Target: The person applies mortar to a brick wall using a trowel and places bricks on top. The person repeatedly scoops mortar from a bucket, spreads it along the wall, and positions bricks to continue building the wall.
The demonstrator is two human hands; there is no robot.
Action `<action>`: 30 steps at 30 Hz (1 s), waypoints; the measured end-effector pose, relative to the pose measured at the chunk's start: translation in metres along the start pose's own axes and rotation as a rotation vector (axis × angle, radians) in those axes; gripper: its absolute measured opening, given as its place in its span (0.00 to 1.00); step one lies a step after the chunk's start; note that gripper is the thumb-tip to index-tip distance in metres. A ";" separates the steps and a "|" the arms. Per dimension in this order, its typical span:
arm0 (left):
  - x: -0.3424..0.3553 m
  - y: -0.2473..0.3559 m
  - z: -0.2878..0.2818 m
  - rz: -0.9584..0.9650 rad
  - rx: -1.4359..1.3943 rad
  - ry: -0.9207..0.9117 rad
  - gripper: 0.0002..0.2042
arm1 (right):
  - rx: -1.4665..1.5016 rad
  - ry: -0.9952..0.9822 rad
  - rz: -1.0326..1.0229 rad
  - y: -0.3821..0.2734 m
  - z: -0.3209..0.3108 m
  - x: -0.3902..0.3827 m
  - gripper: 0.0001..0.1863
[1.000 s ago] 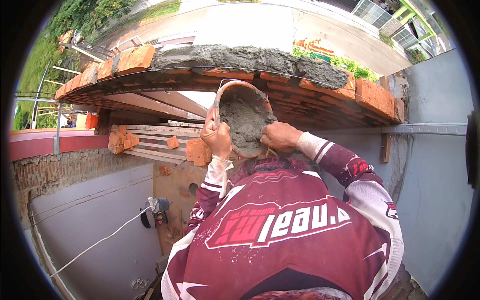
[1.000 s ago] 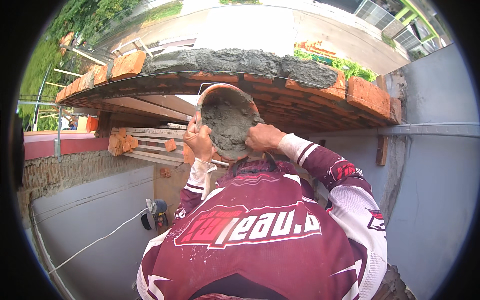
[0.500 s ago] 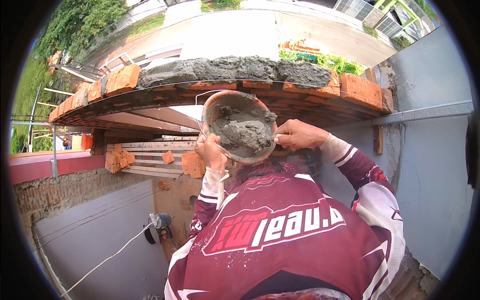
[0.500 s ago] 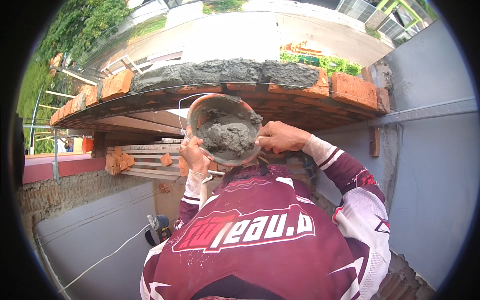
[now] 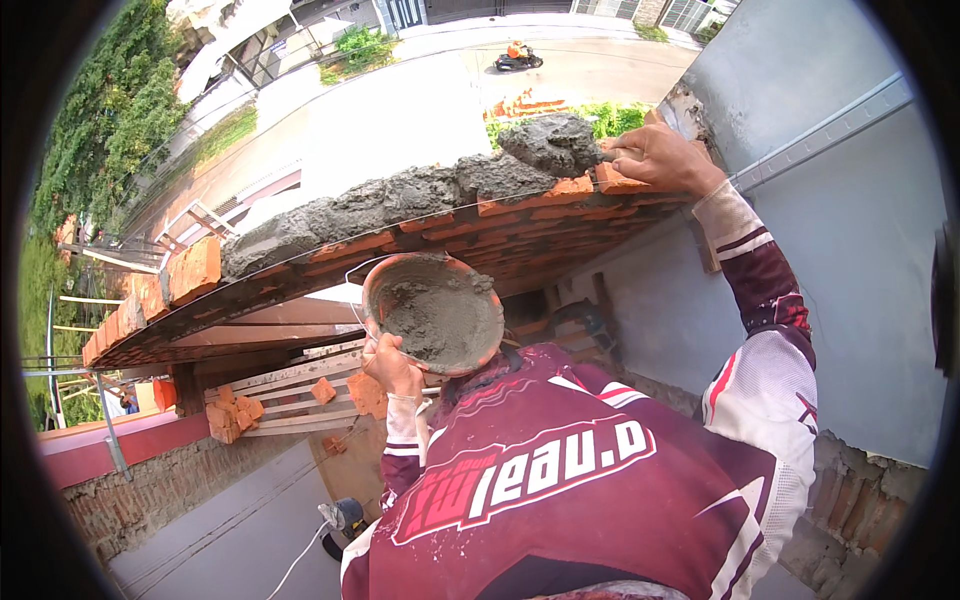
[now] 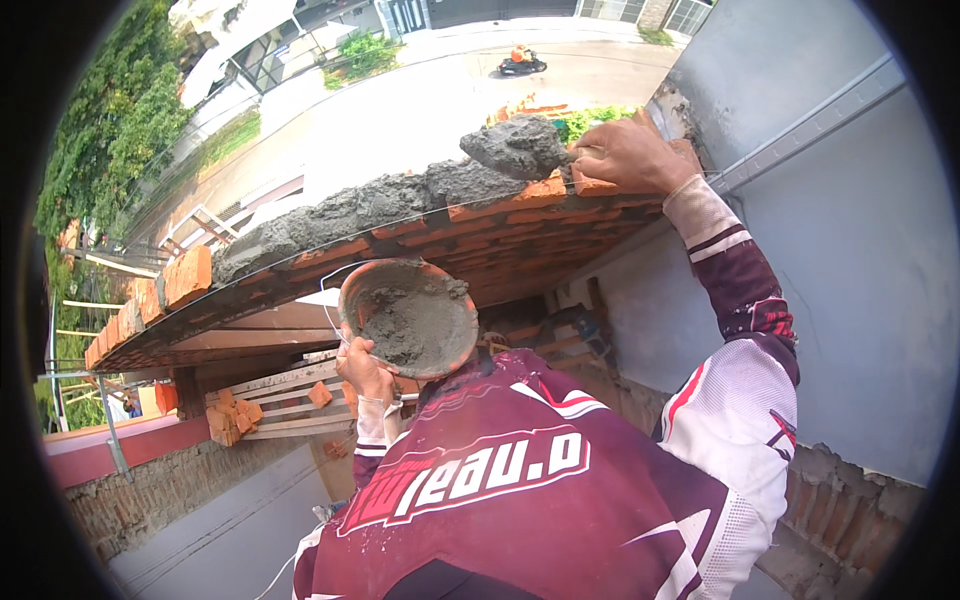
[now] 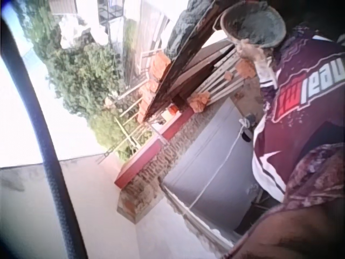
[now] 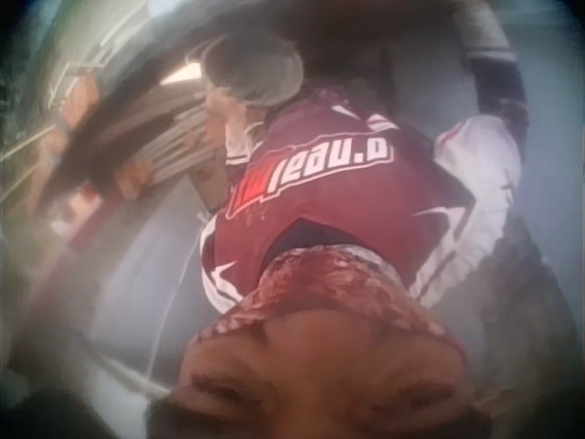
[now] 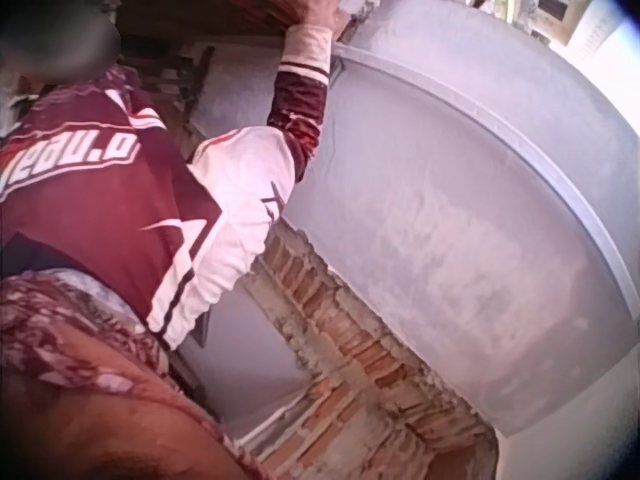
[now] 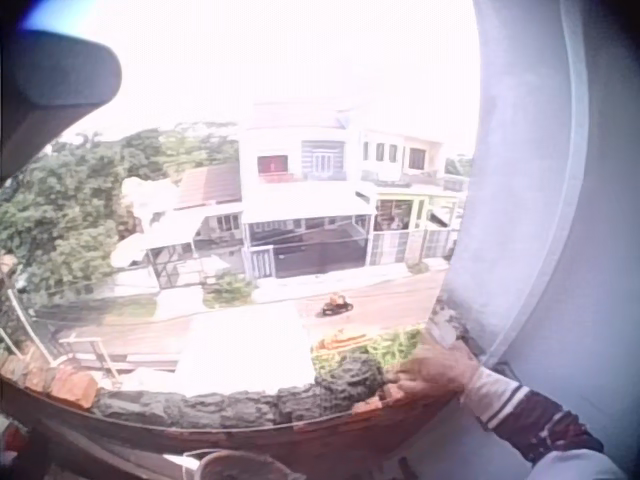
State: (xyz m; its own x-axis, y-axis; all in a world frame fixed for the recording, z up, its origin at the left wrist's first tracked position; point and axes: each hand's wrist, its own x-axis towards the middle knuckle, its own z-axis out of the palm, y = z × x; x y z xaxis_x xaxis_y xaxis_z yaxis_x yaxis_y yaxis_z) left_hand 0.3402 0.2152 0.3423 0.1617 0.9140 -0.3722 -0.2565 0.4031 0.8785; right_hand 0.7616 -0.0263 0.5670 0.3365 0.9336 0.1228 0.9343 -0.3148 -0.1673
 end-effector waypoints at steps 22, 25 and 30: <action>-0.011 0.011 0.008 0.438 0.289 -0.024 0.07 | 0.018 -0.341 -0.156 -0.185 0.160 0.008 0.13; -0.016 0.013 0.013 0.449 0.303 -0.065 0.06 | 0.059 -0.344 -0.094 -0.225 0.229 0.017 0.11; -0.002 0.015 0.008 0.426 0.282 -0.002 0.02 | 0.618 -0.838 0.038 -0.232 0.266 0.014 0.21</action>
State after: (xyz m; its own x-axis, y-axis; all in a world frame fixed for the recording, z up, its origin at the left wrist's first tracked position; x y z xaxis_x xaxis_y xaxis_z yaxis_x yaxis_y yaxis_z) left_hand 0.3438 0.2188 0.3592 0.1002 0.9943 0.0372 -0.0326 -0.0341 0.9989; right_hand 0.5180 0.1050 0.3469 -0.0454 0.8191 -0.5719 0.6218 -0.4249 -0.6579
